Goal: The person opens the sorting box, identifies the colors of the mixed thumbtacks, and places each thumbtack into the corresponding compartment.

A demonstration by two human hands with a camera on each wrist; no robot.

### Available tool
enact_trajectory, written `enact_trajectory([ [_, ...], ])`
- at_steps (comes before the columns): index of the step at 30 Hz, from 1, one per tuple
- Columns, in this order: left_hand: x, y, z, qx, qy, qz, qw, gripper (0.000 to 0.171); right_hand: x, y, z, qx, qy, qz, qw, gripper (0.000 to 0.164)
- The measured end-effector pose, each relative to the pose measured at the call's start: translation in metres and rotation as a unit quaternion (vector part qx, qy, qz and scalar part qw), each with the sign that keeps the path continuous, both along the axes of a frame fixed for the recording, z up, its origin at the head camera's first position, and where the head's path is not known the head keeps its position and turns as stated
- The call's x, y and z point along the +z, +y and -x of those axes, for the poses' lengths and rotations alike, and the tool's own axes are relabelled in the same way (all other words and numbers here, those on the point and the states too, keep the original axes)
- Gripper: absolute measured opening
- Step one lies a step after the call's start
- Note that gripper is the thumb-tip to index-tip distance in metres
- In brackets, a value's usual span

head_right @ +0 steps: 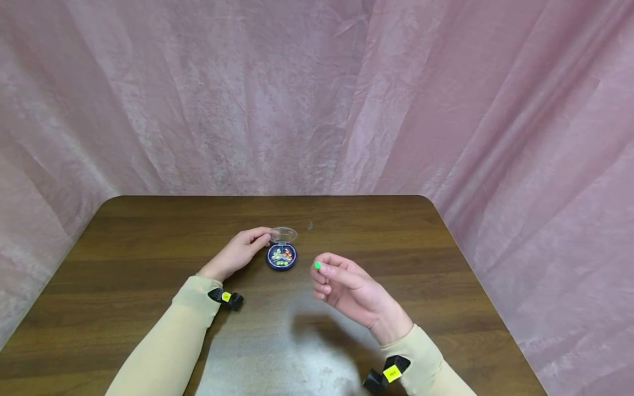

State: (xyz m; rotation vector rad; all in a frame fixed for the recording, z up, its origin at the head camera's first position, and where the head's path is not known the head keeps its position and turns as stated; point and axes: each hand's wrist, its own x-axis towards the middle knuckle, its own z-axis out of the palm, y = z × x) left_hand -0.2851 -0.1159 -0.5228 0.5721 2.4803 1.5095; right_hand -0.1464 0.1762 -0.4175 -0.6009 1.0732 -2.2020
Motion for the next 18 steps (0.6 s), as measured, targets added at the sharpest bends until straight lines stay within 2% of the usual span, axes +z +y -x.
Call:
enact_trajectory([
  [4,-0.001,0.0,0.0,-0.005,-0.002,-0.004,1.0,0.032,0.003,-0.004,-0.002,0.009,-0.004,0.017,1.0,0.031],
  [9,-0.001,-0.001,0.0,-0.003,0.001,-0.009,1.0,0.032,0.004,-0.005,-0.002,0.01,0.001,0.013,1.0,0.03],
  [11,-0.002,0.0,0.0,-0.001,0.003,-0.009,1.0,0.032,0.001,-0.005,-0.001,-0.002,0.01,-0.008,1.0,0.028],
  [13,-0.002,0.0,0.001,0.0,0.004,-0.009,1.0,0.032,-0.003,-0.006,0.001,-0.041,0.034,-0.064,0.997,0.02],
  [14,-0.002,0.0,0.001,0.001,0.005,-0.009,0.9999,0.032,-0.005,-0.006,0.002,-0.072,0.053,-0.111,0.99,0.015],
  [15,-0.002,0.0,0.001,0.001,0.004,-0.009,1.0,0.032,-0.008,-0.008,0.004,-0.102,0.078,-0.166,0.978,0.011],
  [16,-0.001,0.0,0.001,0.0,0.004,-0.008,1.0,0.032,-0.012,-0.009,0.005,-0.132,0.105,-0.226,0.959,0.01],
  [17,0.0,0.0,0.001,0.0,0.004,-0.008,1.0,0.032,-0.015,-0.011,0.007,-0.159,0.14,-0.291,0.933,0.01],
  [18,0.0,0.0,0.0,0.0,0.004,-0.007,1.0,0.032,-0.019,-0.013,0.009,-0.182,0.177,-0.355,0.9,0.012],
])
